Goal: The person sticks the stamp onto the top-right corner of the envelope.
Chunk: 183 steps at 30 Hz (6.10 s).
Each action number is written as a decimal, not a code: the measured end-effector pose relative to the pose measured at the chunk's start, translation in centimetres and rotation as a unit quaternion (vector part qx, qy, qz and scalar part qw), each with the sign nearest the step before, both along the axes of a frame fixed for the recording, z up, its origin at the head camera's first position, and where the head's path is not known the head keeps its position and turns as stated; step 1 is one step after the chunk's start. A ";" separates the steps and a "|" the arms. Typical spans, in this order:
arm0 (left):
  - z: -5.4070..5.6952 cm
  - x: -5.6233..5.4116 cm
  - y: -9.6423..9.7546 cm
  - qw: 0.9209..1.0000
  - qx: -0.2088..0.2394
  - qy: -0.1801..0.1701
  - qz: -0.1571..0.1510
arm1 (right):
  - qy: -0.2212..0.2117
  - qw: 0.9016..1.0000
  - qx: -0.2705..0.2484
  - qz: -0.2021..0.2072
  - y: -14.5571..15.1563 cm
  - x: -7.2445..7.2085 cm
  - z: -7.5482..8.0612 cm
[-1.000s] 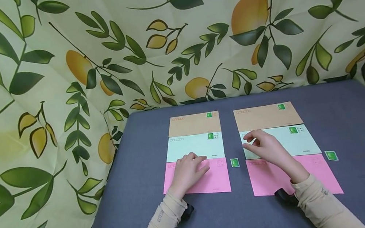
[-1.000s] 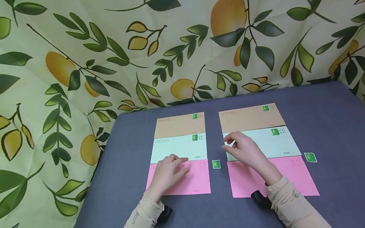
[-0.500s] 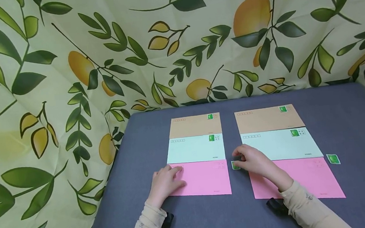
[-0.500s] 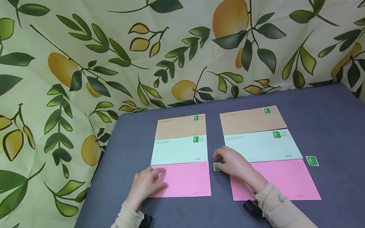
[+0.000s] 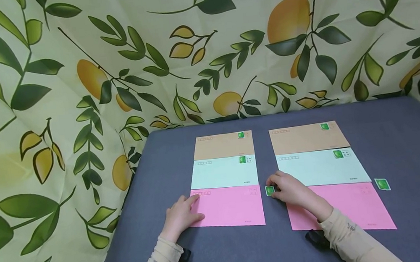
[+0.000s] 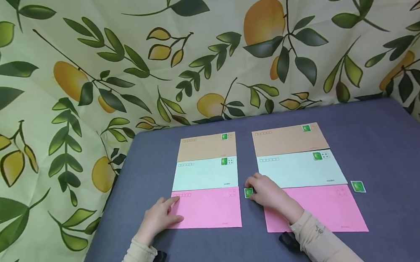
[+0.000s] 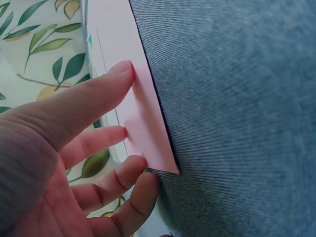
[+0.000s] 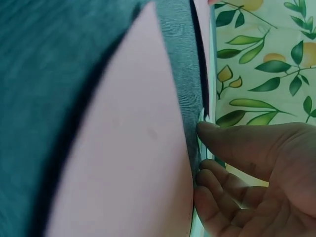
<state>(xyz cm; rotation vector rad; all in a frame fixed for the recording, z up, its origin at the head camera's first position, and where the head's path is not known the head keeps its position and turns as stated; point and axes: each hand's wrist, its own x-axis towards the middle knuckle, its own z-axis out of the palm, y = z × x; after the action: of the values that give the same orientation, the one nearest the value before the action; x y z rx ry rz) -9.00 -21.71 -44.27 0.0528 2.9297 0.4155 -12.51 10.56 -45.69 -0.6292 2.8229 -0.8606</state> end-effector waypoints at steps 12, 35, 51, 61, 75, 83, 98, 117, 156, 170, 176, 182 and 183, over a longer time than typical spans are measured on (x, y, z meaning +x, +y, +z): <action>-0.2 0.2 -0.2 1.000 0.006 -0.014 0.014 | 0.000 1.000 0.009 -0.012 -0.3 0.3 -0.2; 0.0 -0.3 -0.2 0.999 0.001 -0.029 0.030 | -0.027 0.998 -0.048 -0.037 -0.3 0.0 -0.2; 0.1 -0.3 -0.2 0.999 0.000 -0.034 0.037 | -0.077 0.987 -0.141 -0.023 -1.8 -0.9 1.4; 0.2 -0.4 -0.2 0.999 0.002 -0.032 0.034 | -0.097 0.984 -0.148 -0.019 -4.1 -2.4 0.4; 0.0 -0.5 -0.3 0.998 0.009 -0.039 0.040 | -0.121 0.985 -0.120 -0.028 -5.5 -3.2 -0.8; 0.1 -0.5 -0.3 0.998 0.007 -0.040 0.041 | -0.097 0.989 -0.108 -0.027 -5.9 -3.1 -1.0; 0.0 -0.4 -0.3 0.998 0.006 -0.041 0.042 | -0.097 0.992 -0.061 -0.049 -6.8 -2.6 -0.6; -0.1 -0.4 -0.4 0.999 0.008 -0.035 0.037 | -0.055 0.997 -0.006 -0.044 -7.0 -2.2 -0.5; 2.7 -1.6 0.9 0.997 -0.031 0.029 -0.067 | -0.067 0.996 -0.067 -0.001 -5.5 -1.1 1.9; 3.9 -3.0 6.0 0.986 -0.022 0.085 -0.143 | -0.053 0.992 -0.118 -0.003 -0.1 -0.7 3.6; 4.7 -3.7 9.2 0.981 -0.004 0.097 -0.168 | -0.038 0.992 -0.124 -0.014 2.9 -0.6 3.9; 5.0 -3.9 12.8 0.975 -0.002 0.101 -0.200 | -0.026 0.993 -0.113 -0.024 5.3 0.0 4.1; 5.0 -3.9 13.4 0.973 -0.003 0.101 -0.207 | -0.024 0.993 -0.110 -0.027 5.8 0.2 4.1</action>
<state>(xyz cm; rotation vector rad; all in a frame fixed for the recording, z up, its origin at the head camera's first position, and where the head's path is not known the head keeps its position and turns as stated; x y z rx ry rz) -12.87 -8.28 -39.23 0.7298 2.9996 0.3494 -12.33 16.32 -41.60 -0.5521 2.7358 -1.1917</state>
